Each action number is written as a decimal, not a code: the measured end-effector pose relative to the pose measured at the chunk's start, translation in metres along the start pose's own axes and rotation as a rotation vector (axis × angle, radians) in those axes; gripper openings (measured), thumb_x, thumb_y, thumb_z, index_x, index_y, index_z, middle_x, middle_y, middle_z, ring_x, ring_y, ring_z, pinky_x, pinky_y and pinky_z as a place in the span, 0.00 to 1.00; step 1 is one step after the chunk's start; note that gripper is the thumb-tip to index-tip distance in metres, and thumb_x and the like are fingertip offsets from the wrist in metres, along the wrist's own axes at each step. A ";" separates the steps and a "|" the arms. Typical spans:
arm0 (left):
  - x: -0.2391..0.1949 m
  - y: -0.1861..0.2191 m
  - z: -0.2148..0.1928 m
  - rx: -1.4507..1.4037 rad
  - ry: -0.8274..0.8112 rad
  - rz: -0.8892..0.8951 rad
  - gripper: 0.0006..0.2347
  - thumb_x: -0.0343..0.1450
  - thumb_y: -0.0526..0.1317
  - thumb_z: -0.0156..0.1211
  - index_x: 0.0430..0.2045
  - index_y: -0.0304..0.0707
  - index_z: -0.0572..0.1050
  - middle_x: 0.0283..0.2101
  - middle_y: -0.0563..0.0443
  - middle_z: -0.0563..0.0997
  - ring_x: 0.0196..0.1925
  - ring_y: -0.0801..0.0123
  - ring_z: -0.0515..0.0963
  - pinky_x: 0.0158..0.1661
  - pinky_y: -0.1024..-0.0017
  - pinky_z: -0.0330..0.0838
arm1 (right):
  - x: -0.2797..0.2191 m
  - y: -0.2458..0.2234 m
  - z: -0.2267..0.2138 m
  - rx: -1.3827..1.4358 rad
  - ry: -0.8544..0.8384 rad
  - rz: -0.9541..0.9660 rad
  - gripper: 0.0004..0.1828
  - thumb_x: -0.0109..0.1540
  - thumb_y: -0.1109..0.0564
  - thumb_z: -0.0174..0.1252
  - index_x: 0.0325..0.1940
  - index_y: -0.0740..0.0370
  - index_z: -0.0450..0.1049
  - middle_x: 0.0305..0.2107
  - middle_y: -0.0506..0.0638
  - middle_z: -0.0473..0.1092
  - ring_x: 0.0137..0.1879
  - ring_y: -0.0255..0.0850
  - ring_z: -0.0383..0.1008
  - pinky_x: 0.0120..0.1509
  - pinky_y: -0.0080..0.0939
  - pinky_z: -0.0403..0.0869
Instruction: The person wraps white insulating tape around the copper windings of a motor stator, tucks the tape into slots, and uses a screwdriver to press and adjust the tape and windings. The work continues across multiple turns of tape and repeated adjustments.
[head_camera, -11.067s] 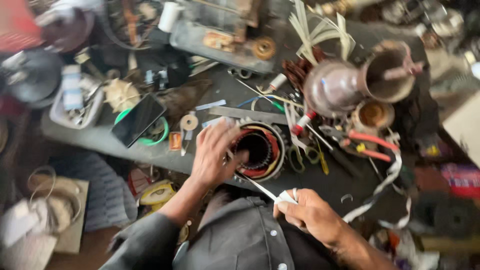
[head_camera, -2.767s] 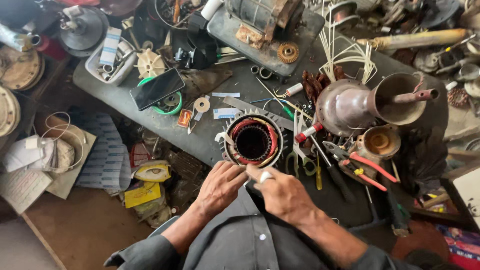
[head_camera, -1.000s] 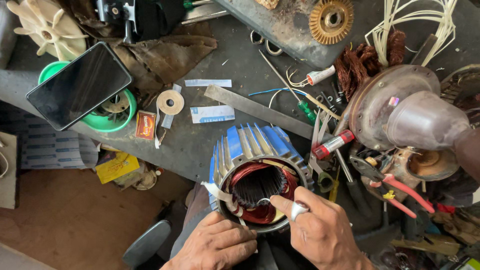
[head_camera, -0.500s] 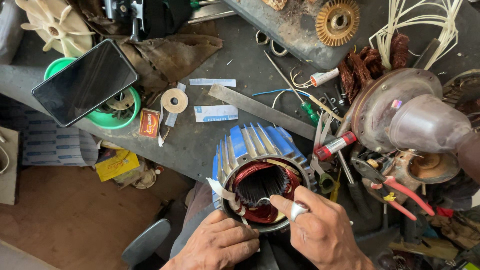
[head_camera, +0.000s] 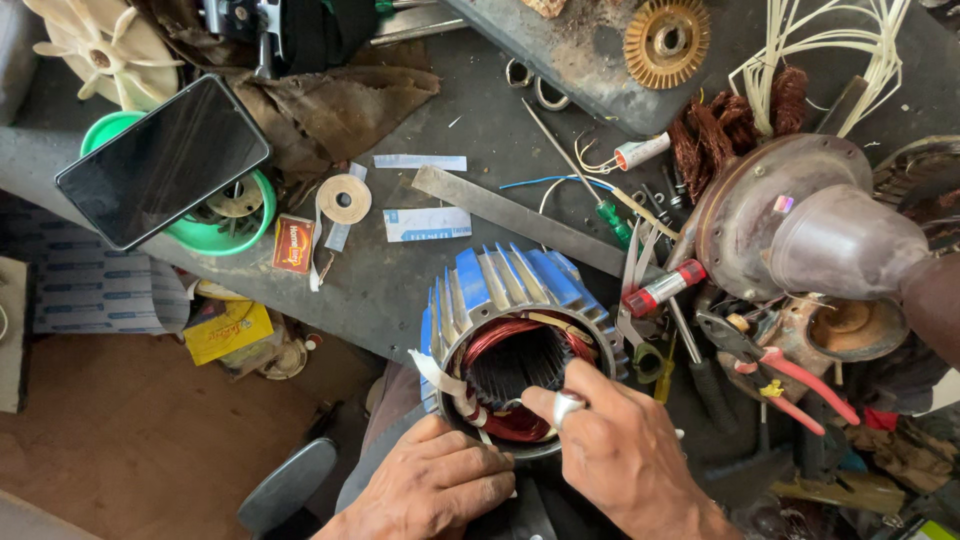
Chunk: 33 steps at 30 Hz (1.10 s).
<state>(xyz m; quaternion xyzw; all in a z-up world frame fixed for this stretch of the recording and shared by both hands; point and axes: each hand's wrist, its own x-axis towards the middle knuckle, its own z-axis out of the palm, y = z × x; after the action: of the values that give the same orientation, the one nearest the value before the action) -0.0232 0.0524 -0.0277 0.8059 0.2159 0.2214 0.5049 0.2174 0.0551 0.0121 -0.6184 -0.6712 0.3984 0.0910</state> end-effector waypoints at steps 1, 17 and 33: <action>0.000 -0.001 0.000 -0.001 0.002 0.008 0.13 0.67 0.37 0.61 0.45 0.36 0.79 0.49 0.50 0.82 0.49 0.65 0.82 0.49 0.66 0.69 | 0.002 -0.002 0.000 -0.019 -0.010 -0.009 0.18 0.53 0.67 0.57 0.43 0.58 0.84 0.30 0.52 0.69 0.31 0.50 0.78 0.35 0.49 0.76; -0.005 -0.001 0.001 -0.065 0.009 0.005 0.15 0.65 0.35 0.61 0.47 0.36 0.78 0.51 0.51 0.82 0.50 0.63 0.81 0.52 0.63 0.68 | 0.036 -0.018 0.013 -0.249 -0.143 -0.091 0.07 0.58 0.58 0.51 0.31 0.61 0.74 0.31 0.54 0.71 0.35 0.56 0.75 0.34 0.57 0.72; -0.013 0.013 0.011 0.065 0.142 -0.025 0.15 0.62 0.33 0.60 0.43 0.35 0.79 0.51 0.48 0.82 0.52 0.58 0.80 0.52 0.61 0.69 | 0.043 -0.003 0.033 -0.231 -0.075 -0.133 0.06 0.55 0.61 0.53 0.26 0.63 0.75 0.22 0.61 0.72 0.31 0.61 0.75 0.35 0.60 0.72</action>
<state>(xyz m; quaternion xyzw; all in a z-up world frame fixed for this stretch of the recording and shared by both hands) -0.0258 0.0317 -0.0226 0.8014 0.2682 0.2648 0.4645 0.1858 0.0803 -0.0242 -0.5634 -0.7552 0.3344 0.0201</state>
